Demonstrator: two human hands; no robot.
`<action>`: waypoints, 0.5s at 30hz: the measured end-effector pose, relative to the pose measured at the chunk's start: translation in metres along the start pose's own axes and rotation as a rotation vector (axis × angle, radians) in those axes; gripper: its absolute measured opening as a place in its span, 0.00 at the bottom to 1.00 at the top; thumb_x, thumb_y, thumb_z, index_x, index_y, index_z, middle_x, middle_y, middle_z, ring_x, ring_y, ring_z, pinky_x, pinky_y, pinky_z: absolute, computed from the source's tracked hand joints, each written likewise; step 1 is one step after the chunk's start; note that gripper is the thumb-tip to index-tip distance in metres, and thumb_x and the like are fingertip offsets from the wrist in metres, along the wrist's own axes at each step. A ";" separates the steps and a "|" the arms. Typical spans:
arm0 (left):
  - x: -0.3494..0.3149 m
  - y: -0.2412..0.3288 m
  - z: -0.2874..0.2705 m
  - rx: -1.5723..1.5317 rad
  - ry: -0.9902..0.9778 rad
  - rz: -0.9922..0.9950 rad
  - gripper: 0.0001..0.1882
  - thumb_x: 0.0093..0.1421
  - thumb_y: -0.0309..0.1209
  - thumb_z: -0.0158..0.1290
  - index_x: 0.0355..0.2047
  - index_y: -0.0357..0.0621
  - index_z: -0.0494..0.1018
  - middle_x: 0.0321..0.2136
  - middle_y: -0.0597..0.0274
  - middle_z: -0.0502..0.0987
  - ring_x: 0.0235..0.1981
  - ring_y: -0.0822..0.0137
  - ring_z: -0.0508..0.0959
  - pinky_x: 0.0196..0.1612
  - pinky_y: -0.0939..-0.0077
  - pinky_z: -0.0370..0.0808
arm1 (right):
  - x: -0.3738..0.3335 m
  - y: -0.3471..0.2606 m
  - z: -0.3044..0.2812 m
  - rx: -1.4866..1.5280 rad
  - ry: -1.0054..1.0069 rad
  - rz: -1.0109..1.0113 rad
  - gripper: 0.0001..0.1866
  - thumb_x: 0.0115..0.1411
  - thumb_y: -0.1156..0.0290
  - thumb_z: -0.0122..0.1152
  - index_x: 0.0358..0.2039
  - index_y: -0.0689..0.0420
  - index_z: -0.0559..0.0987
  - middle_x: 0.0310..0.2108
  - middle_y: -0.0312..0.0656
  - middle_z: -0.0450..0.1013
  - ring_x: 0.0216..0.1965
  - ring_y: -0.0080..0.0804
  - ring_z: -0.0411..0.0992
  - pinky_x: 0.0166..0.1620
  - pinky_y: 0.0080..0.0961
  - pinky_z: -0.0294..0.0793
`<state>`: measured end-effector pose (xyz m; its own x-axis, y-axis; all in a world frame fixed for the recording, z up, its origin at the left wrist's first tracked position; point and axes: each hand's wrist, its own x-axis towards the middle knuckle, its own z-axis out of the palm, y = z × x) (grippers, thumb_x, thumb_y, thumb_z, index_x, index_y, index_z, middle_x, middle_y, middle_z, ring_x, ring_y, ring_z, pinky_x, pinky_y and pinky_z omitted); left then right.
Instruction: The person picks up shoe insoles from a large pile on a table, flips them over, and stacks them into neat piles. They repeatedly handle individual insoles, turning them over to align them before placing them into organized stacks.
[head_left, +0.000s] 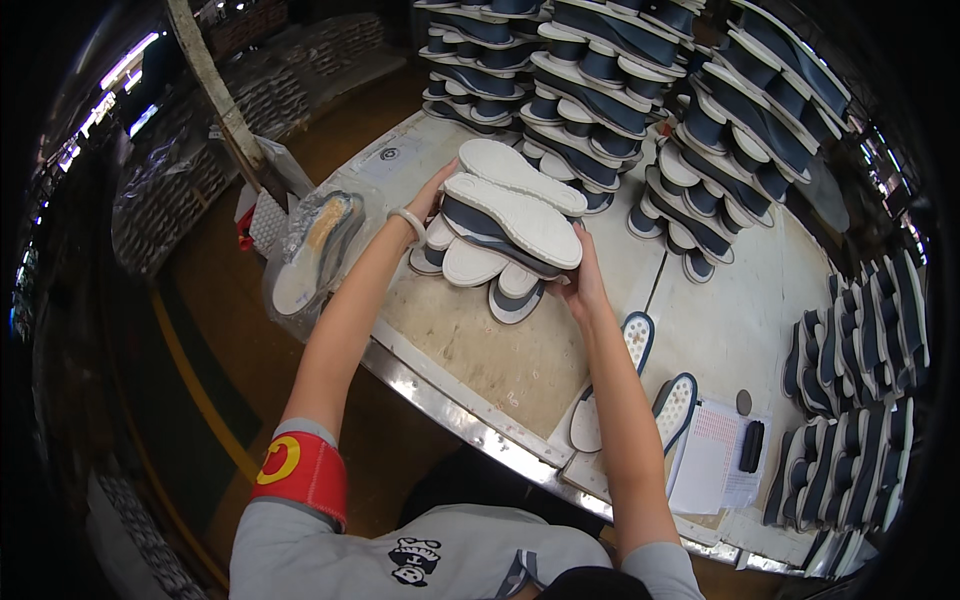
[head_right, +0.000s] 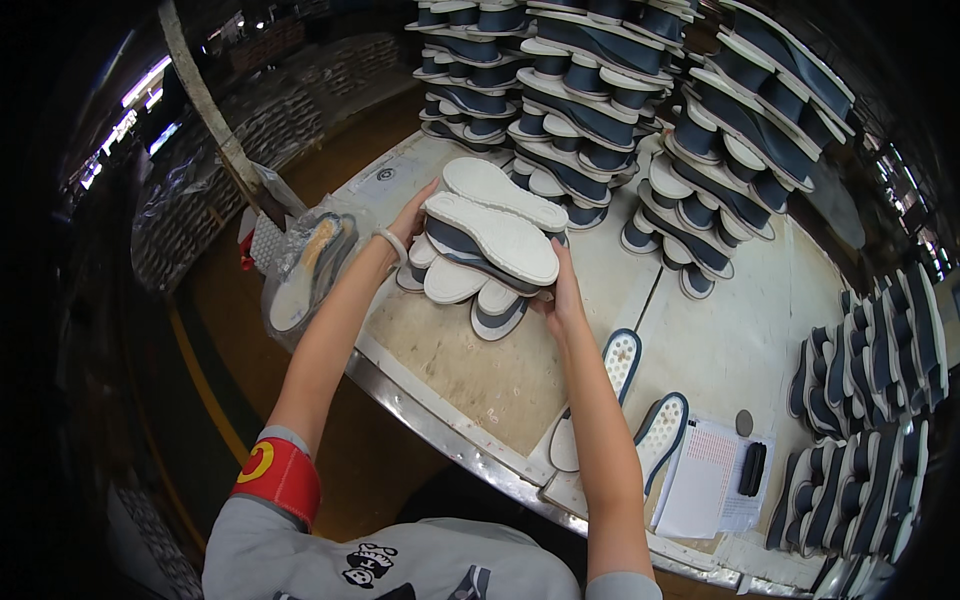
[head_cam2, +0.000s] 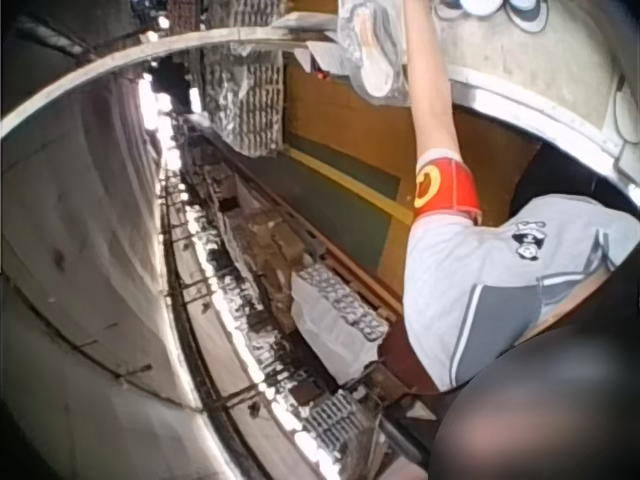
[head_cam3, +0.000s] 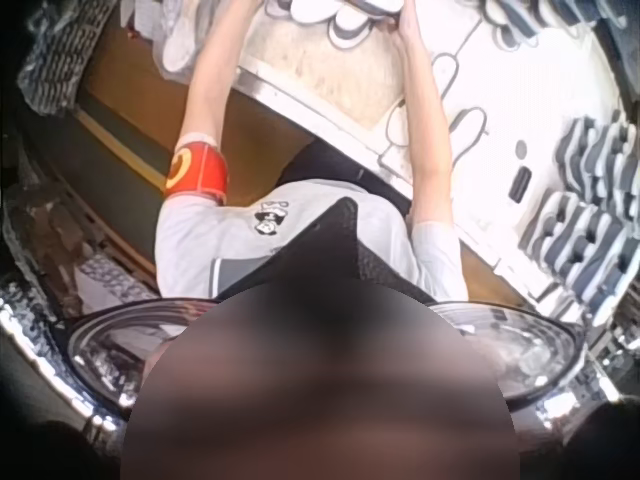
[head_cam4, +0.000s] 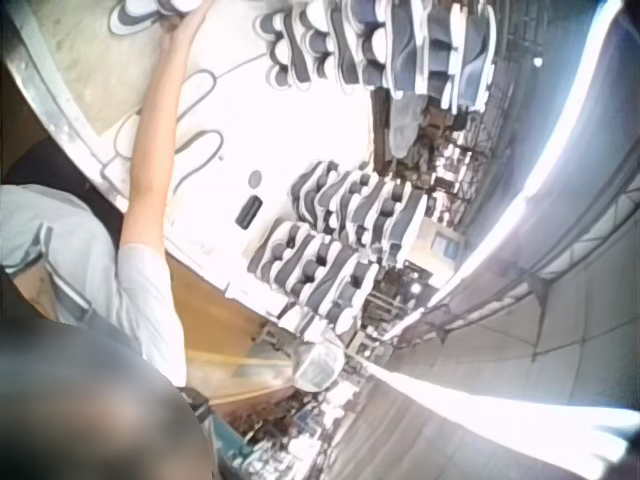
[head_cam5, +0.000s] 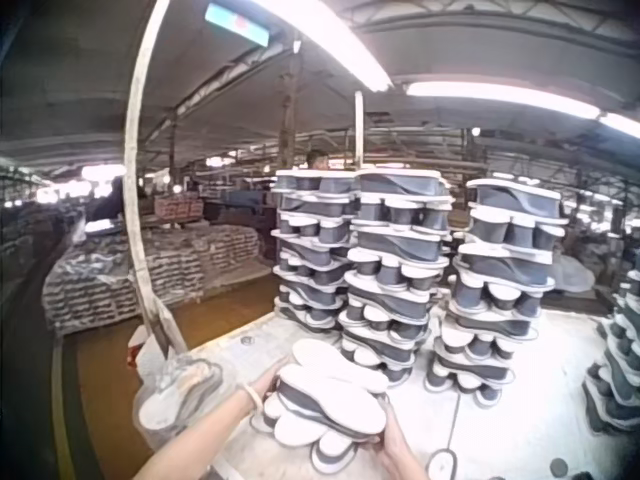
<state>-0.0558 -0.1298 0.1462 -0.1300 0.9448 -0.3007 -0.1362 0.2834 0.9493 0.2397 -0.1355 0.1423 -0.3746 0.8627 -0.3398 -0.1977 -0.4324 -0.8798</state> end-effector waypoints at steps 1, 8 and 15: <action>0.000 0.001 0.000 0.022 0.001 0.045 0.63 0.49 0.78 0.47 0.68 0.35 0.59 0.68 0.45 0.60 0.67 0.51 0.61 0.68 0.61 0.55 | 0.000 0.001 0.001 0.005 0.000 -0.010 0.38 0.59 0.31 0.52 0.61 0.44 0.71 0.58 0.37 0.70 0.58 0.37 0.65 0.52 0.50 0.69; 0.017 -0.006 -0.024 0.010 0.021 -0.059 0.66 0.49 0.81 0.42 0.69 0.33 0.55 0.69 0.48 0.59 0.69 0.54 0.59 0.69 0.63 0.55 | 0.004 -0.002 0.005 -0.077 -0.024 -0.005 0.42 0.58 0.29 0.50 0.63 0.46 0.69 0.58 0.43 0.70 0.58 0.44 0.66 0.54 0.52 0.68; 0.051 -0.026 -0.054 -0.159 0.007 -0.243 0.69 0.48 0.84 0.35 0.70 0.31 0.52 0.69 0.45 0.57 0.70 0.51 0.57 0.70 0.59 0.53 | 0.017 0.008 -0.006 0.074 0.080 0.049 0.50 0.57 0.27 0.51 0.61 0.62 0.69 0.57 0.55 0.69 0.60 0.47 0.66 0.62 0.49 0.64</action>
<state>-0.1122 -0.0984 0.1010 -0.0812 0.8510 -0.5188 -0.3160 0.4717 0.8232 0.2370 -0.1227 0.1281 -0.3126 0.8569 -0.4099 -0.2485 -0.4903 -0.8354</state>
